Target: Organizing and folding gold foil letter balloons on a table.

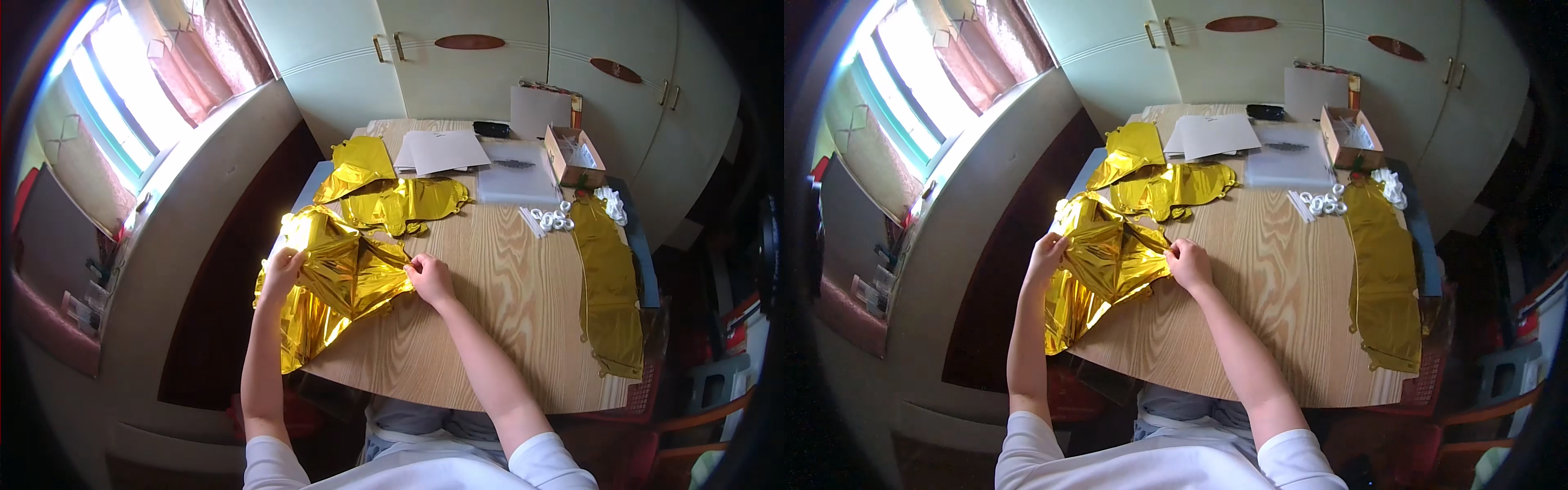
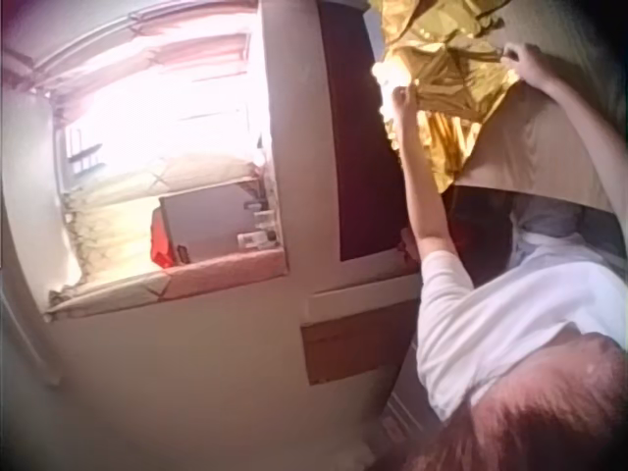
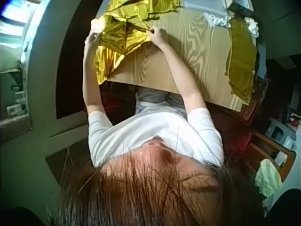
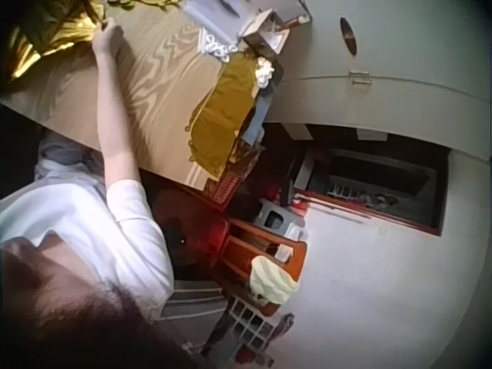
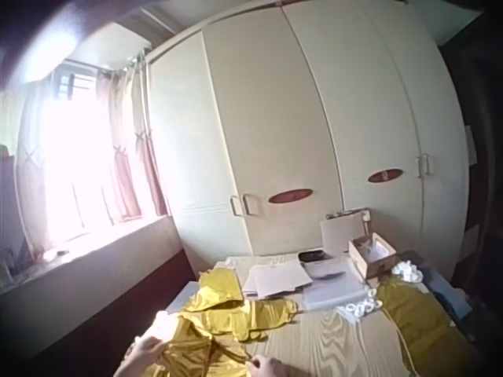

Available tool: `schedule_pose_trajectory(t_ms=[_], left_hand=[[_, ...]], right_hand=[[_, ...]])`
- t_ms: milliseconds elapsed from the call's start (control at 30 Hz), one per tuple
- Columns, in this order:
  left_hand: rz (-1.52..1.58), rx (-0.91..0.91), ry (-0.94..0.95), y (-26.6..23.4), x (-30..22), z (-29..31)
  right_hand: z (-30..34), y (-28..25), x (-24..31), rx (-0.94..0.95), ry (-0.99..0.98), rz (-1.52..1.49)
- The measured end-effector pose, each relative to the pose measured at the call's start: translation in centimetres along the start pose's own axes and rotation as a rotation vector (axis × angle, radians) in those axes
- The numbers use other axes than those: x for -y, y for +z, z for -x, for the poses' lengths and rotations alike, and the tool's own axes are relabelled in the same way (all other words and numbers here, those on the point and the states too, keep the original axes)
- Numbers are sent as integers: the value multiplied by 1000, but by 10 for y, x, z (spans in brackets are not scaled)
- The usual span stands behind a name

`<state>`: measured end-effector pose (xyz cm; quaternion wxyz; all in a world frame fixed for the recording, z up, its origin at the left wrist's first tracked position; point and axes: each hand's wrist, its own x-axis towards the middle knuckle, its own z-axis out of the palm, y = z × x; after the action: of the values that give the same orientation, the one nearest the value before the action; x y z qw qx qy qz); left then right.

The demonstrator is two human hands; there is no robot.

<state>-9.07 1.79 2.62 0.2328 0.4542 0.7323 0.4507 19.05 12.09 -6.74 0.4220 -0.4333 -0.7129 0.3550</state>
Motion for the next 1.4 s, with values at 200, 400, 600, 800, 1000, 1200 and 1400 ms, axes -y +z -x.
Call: schedule_pose_trajectory(t_ms=[200,400,600,800,1000,1200,1400], left_hand=[[-28,-93,26,-3,12,1],[-189,-170,77,-15,8,4],[-225,-237,147,-38,8,-2],[-84,-243,36,-71,-3,2],[6,-226,-37,-111,-2,7],[139,-155,-173,-141,39,5],[46,-125,-280,-138,110,0]], right_hand=[[-1,-1,-1,18,26,3],[0,-1,-2,3,17,11],[-2,0,-4,-9,16,12],[-2,-2,-2,11,54,-19],[-1,-3,1,14,57,-4],[-1,-2,-1,6,48,-16],[-1,-3,-2,11,65,-10]])
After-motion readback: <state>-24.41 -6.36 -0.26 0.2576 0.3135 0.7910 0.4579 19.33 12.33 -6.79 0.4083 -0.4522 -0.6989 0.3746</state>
